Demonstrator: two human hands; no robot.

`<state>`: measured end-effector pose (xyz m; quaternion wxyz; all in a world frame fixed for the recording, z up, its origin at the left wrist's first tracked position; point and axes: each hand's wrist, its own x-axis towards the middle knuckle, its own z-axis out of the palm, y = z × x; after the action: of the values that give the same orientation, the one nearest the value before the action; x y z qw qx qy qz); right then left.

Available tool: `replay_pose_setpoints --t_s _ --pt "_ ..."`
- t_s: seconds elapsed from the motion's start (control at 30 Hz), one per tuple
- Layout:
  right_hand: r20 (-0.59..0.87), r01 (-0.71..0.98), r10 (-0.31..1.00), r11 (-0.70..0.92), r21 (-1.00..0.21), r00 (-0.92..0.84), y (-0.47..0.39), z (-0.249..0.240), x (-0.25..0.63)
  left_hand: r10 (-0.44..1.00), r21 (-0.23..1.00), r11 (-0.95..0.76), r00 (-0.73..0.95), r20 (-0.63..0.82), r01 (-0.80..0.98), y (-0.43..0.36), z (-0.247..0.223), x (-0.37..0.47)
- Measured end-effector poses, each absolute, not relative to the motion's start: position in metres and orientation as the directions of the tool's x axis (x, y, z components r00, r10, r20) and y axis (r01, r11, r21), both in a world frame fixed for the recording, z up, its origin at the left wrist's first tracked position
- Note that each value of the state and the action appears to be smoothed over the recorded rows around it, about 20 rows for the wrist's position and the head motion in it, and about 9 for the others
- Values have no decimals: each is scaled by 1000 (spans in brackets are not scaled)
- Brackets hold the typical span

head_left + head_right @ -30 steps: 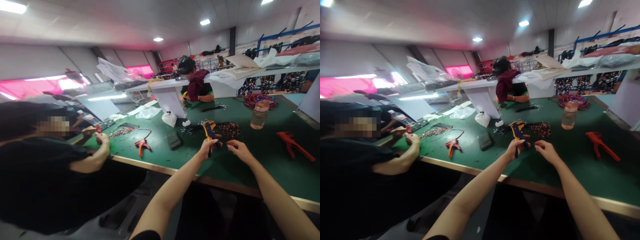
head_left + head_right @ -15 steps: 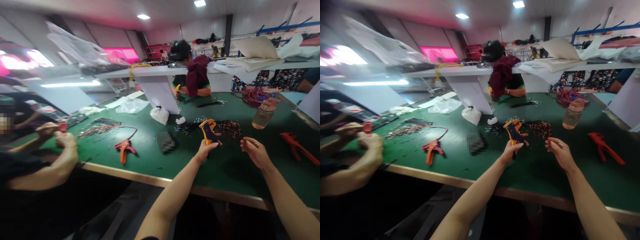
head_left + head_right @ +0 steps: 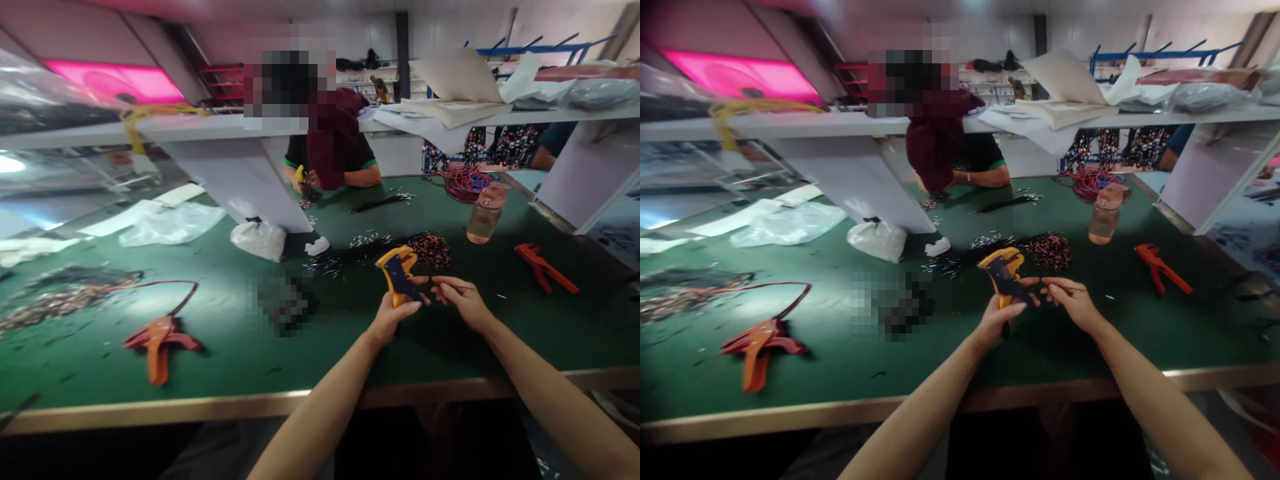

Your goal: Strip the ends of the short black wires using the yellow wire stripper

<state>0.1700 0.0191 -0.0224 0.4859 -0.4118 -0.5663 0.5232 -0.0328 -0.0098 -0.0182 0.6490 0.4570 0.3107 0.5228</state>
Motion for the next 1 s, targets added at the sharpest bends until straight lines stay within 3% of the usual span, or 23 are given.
replay_pose_setpoints --t_s 0.13,0.33,0.53,0.8,1.0 --pt "119 28 979 125 -992 -168 19 -23 170 956 927 46 286 68 -373 -9 -18 -32" --pt "149 -28 988 148 -989 -44 22 -28 170 967 918 30 243 73 -396 -7 -17 -38" --pt "149 68 966 166 -984 -210 15 -29 160 931 914 78 357 76 -398 -8 -20 -32" --pt "148 77 979 160 -984 -140 15 -26 162 948 921 95 317 33 -378 -6 -20 -37" --pt "186 134 971 206 -969 -147 13 -24 159 925 936 110 378 26 -334 -6 -22 -37"
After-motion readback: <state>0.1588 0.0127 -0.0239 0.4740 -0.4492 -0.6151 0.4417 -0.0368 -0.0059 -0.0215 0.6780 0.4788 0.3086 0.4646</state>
